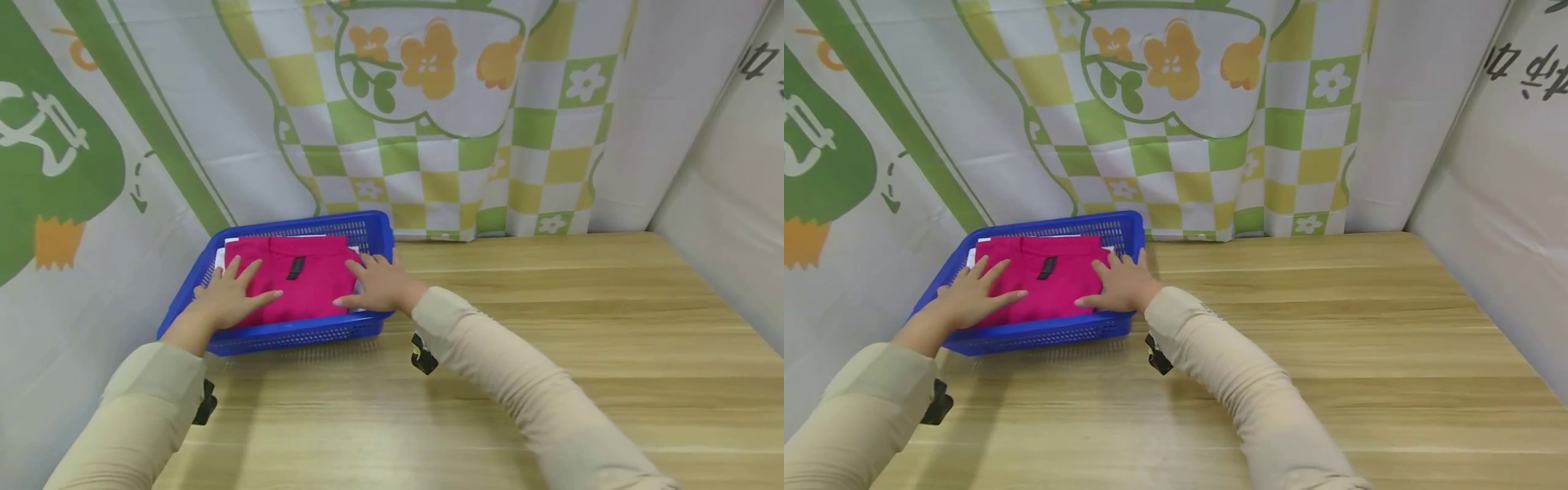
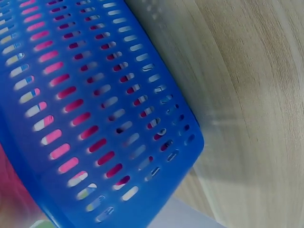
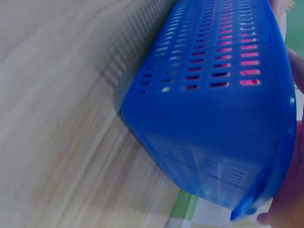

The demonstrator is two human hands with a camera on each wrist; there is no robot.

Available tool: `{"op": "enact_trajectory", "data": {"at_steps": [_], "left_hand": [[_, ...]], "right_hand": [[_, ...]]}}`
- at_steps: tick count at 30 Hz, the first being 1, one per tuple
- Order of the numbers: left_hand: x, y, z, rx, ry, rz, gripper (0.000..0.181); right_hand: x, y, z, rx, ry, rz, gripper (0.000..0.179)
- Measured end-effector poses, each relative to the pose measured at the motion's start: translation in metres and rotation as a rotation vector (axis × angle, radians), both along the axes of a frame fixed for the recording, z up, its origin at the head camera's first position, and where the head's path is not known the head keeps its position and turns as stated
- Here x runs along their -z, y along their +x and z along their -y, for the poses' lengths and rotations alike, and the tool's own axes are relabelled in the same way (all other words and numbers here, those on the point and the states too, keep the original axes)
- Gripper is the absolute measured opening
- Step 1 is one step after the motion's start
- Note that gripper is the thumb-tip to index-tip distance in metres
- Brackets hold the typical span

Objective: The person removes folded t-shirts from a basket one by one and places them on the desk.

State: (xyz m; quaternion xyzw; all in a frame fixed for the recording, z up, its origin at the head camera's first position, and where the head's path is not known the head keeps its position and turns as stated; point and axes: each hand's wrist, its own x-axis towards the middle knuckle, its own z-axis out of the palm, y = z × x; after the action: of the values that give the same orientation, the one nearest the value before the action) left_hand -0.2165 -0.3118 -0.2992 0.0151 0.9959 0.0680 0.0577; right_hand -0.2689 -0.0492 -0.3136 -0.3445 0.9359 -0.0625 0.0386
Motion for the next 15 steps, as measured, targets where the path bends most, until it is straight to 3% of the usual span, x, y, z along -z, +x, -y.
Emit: {"op": "enact_trajectory", "data": {"at_steps": [10,15], "left_hand": [[0.002,-0.002,0.011,-0.019,0.083,0.052,0.091],[0.002,-0.004,0.018,0.001,0.232,0.050,0.086]], "right_hand": [[-0.001,-0.001,0.018,-0.070,-0.048,0.131,0.068],[0.002,-0.005,0.026,-0.014,-0.136,0.206,0.056]]}}
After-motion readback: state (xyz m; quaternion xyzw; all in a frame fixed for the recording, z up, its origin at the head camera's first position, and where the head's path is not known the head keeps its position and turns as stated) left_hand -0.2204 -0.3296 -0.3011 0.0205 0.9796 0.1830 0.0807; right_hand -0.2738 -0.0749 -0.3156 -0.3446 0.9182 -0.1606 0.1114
